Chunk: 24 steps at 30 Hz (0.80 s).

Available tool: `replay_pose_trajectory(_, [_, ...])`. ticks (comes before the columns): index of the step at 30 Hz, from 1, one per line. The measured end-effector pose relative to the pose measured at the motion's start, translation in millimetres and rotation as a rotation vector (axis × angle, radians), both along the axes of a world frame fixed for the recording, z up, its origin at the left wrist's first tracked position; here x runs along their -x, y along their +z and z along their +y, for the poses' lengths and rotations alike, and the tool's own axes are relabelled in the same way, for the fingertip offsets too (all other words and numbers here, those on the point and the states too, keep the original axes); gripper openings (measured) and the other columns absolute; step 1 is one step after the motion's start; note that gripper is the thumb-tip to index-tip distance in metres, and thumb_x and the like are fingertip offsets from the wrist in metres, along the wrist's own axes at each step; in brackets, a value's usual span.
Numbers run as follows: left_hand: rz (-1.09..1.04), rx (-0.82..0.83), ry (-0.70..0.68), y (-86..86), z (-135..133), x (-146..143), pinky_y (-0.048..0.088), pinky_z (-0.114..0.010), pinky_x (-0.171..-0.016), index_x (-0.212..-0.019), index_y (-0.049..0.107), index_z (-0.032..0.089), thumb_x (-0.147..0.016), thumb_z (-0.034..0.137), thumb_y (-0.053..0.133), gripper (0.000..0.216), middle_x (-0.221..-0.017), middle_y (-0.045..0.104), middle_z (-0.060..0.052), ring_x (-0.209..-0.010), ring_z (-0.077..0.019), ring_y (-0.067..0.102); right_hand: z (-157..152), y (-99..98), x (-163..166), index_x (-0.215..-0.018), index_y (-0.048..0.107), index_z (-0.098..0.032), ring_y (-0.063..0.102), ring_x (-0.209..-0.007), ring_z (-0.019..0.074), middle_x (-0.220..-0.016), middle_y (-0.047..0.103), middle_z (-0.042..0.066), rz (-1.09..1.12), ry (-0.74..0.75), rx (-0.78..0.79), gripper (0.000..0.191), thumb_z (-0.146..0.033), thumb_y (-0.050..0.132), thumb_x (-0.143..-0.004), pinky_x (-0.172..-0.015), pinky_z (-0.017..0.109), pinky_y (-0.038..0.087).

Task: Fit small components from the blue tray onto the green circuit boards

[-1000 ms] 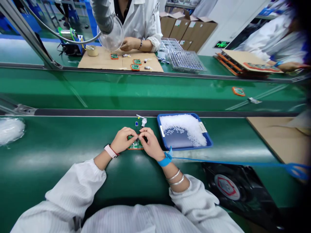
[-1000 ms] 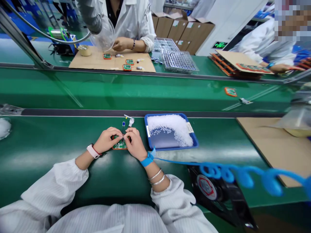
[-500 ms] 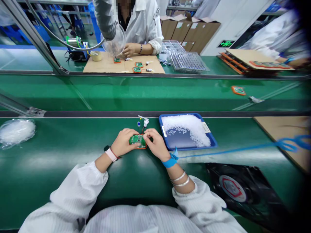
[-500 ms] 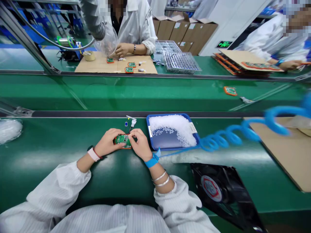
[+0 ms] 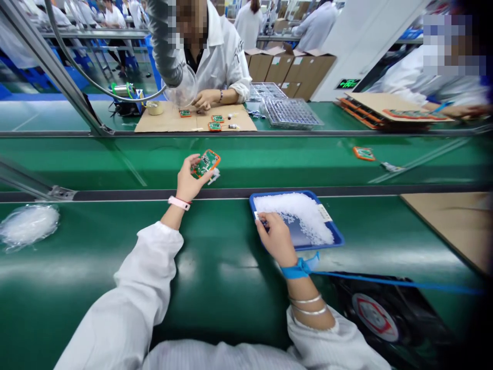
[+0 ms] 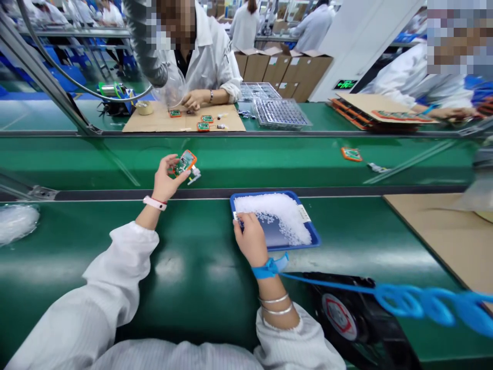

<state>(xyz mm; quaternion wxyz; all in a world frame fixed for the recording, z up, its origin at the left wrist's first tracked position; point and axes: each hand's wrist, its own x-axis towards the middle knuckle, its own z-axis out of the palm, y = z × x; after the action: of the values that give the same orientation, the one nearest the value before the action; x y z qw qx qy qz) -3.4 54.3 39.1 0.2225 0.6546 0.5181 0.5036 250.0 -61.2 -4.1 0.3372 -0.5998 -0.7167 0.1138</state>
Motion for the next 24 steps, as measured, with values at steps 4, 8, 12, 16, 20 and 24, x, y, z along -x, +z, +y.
replay_pose_trajectory(4, [0.466,-0.081,-0.022,-25.8,31,22,0.036,-0.044,-0.097,-0.123,0.044,0.013,-0.069,0.031,0.069,0.062,-0.121,0.053,-0.016,-0.112,-0.0301,0.048,-1,0.2,4,-0.095,0.057,-0.016,0.055,-0.078,0.0239,-0.085,0.057,0.011,0.006,-0.01,0.006,0.018,-0.024,0.046,-0.082,-0.072,0.039,0.047])
replay_pose_trajectory(8, [0.617,0.0,0.034,-45.9,35,38,0.038,-0.046,-0.094,-0.125,0.043,0.011,-0.071,0.031,0.067,0.063,-0.117,0.055,-0.017,-0.109,-0.0309,0.048,-1,-1.0,4,-0.097,0.056,-0.015,0.055,-0.077,0.023,-0.086,0.056,0.01,0.004,-0.005,0.004,0.019,-0.024,0.045,-0.083,-0.074,0.038,0.046])
replay_pose_trajectory(12, [0.633,-0.096,0.108,-43.8,15,33,0.034,-0.045,-0.1,-0.123,0.045,0.013,-0.077,0.036,0.06,0.054,-0.125,0.049,-0.015,-0.118,-0.0297,0.04,-1,0.8,4,-0.097,0.055,-0.017,0.055,-0.074,0.021,-0.085,0.056,0.008,0.025,-0.006,0.02,0.018,-0.023,0.046,-0.083,-0.072,0.036,0.046])
replay_pose_trajectory(16, [0.643,-0.147,0.018,-40.0,-29,18,0.031,-0.046,-0.104,-0.124,0.043,0.015,-0.084,0.038,0.051,0.047,-0.129,0.047,-0.013,-0.125,-0.0279,0.035,-3,4.7,4,-0.099,0.055,-0.017,0.054,-0.072,0.0199,-0.086,0.057,0.008,0.047,0.006,0.022,0.02,-0.024,0.047,-0.082,-0.071,0.036,0.047])
replay_pose_trajectory(20, [0.698,-0.101,-0.128,-41.1,-77,9,0.03,-0.046,-0.105,-0.124,0.044,0.017,-0.086,0.041,0.048,0.045,-0.133,0.045,-0.011,-0.129,-0.0273,0.031,-3,4.4,4,-0.098,0.056,-0.017,0.054,-0.07,0.0191,-0.086,0.058,0.009,0.068,0.009,0.014,0.02,-0.026,0.049,-0.082,-0.07,0.036,0.048])
replay_pose_trajectory(24, [0.734,-0.022,-0.211,-41.6,-99,5,0.032,-0.045,-0.104,-0.124,0.046,0.016,-0.086,0.044,0.048,0.047,-0.133,0.044,-0.012,-0.129,-0.0278,0.031,0,6.7,4,-0.097,0.057,-0.018,0.056,-0.07,0.0181,-0.088,0.059,0.008,0.146,0.025,0.011,0.02,-0.03,0.051,-0.082,-0.067,0.035,0.049])
